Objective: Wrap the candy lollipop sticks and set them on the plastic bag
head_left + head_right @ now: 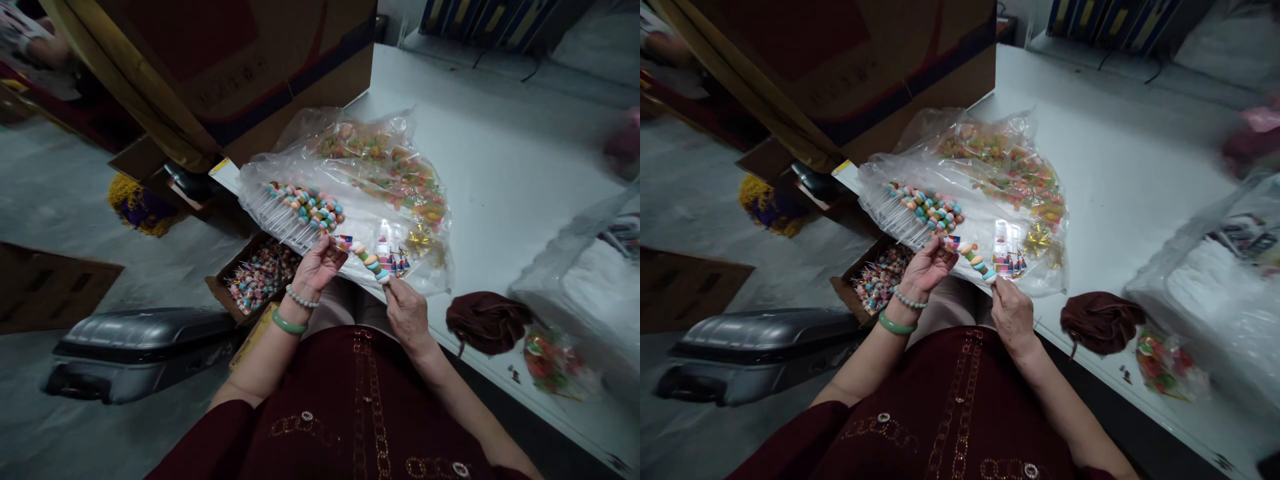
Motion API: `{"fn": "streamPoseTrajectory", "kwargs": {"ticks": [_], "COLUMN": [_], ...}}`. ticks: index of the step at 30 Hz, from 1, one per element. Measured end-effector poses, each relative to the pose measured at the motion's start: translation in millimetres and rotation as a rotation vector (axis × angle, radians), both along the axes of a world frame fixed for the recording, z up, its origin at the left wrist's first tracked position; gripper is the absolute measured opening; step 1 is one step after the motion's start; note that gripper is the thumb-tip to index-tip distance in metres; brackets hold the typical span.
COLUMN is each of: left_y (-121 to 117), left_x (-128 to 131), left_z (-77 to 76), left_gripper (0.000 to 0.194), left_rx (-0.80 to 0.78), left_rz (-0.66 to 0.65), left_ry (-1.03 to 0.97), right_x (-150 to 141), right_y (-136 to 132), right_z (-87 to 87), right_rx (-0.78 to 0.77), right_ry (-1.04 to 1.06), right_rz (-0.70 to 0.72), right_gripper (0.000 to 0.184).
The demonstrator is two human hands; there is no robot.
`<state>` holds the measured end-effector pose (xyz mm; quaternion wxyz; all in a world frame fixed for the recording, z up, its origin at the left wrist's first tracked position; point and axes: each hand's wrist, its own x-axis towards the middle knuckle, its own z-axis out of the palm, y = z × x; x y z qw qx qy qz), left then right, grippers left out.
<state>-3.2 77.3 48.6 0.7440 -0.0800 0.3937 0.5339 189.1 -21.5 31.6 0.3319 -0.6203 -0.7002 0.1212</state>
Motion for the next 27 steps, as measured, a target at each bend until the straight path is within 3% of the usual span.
{"fn": "streamPoseTrajectory", "kwargs": {"ticks": [7, 10, 13, 18, 20, 27], "left_y": [1.5, 2.3, 2.2, -5.2, -10.1, -21.0], "left_x": [0.7, -0.9, -1.6, 9.3, 15.7, 23.4], "left_z": [-0.7, -2.0, -2.7, -5.0, -6.3, -3.8], "left_gripper": [0.011, 0.012, 0.014, 0.012, 0.011, 0.018], "left_rx": [0.029, 0.06, 0.077, 0.1, 0.122, 0.309], "left_rz": [0.108, 0.148, 0.128, 0.039, 0.015, -0.037], "left_ry": [0.068, 0.103, 0.116, 0.114, 0.105, 0.215], "right_x": [0.5, 1.9, -0.5, -23.6, -33.7, -38.8], "right_y": [-4.2, -5.3, -3.1, 13.5, 22.9, 35.2], "right_z": [0.4, 3.4, 10.6, 27.2, 31.1, 29.7], "right_rx": [0.046, 0.037, -0.064, -0.46, -0.558, -0.612], "right_ry": [-0.136, -0.08, 0.202, 0.996, 1.212, 1.388], "right_rz": [0.001, -0.021, -0.049, -0.061, -0.059, -0.081], "right_gripper": [0.027, 0.026, 0.023, 0.023, 0.026, 0.027]}}
